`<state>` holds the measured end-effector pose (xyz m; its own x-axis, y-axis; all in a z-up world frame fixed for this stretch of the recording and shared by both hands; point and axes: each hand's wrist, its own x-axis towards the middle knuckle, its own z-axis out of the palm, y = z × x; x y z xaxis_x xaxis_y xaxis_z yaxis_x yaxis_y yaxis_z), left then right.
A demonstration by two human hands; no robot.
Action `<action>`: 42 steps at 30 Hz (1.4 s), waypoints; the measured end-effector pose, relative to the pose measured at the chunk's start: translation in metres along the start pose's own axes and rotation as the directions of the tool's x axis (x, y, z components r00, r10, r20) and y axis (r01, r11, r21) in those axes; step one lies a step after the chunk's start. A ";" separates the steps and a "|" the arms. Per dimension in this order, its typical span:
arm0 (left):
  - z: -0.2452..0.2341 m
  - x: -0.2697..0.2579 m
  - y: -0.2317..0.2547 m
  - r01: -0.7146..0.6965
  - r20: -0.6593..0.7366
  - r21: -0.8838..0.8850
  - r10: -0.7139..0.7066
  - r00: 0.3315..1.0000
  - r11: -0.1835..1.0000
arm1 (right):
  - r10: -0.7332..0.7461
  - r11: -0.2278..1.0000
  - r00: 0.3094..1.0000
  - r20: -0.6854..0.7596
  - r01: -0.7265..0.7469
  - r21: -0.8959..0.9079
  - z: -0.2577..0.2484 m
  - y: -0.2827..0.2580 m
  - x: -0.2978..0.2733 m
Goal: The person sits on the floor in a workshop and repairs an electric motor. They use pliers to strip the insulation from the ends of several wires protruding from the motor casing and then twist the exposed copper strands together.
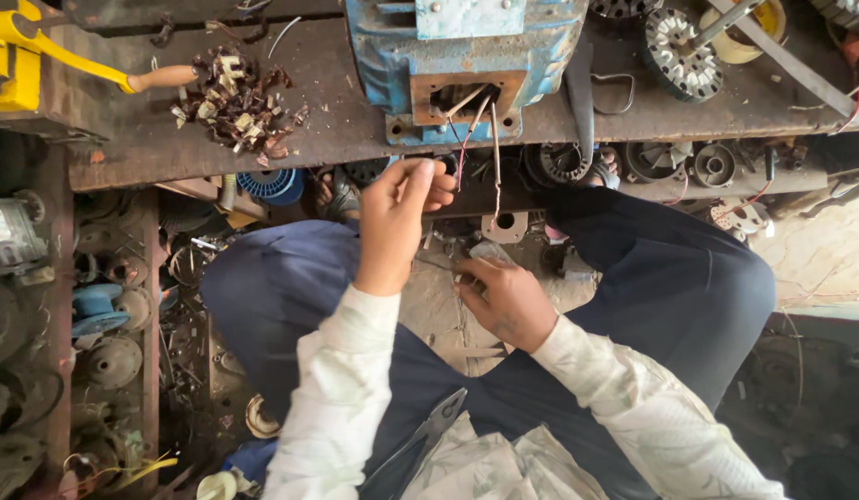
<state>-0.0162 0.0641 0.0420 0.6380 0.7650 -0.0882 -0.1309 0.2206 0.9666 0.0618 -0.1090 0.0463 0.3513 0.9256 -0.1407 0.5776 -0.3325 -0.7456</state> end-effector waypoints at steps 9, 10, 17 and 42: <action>0.002 0.047 0.038 -0.036 0.370 0.131 -0.016 0.929 0.991 | 0.141 0.990 0.988 -0.062 -0.141 0.005 -0.114 -0.050 0.062; 0.006 0.046 0.031 0.032 0.337 0.029 -0.040 0.940 0.999 | 0.100 0.995 0.992 -0.078 -0.100 0.000 -0.114 -0.049 0.073; 0.022 0.031 -0.004 0.065 0.163 -0.080 -0.052 0.985 0.995 | -0.190 0.975 0.964 -0.186 0.163 -0.150 -0.099 -0.031 0.077; 0.024 0.028 0.016 -0.333 0.154 0.517 0.297 0.942 0.789 | -0.282 0.951 0.836 -0.471 0.178 -0.253 -0.127 0.001 0.072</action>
<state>0.0176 0.0746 0.0610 0.6792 0.6932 0.2411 0.0766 -0.3936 0.9161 0.1813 -0.0659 0.1183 0.4776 0.7825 0.3996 0.7984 -0.1967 -0.5692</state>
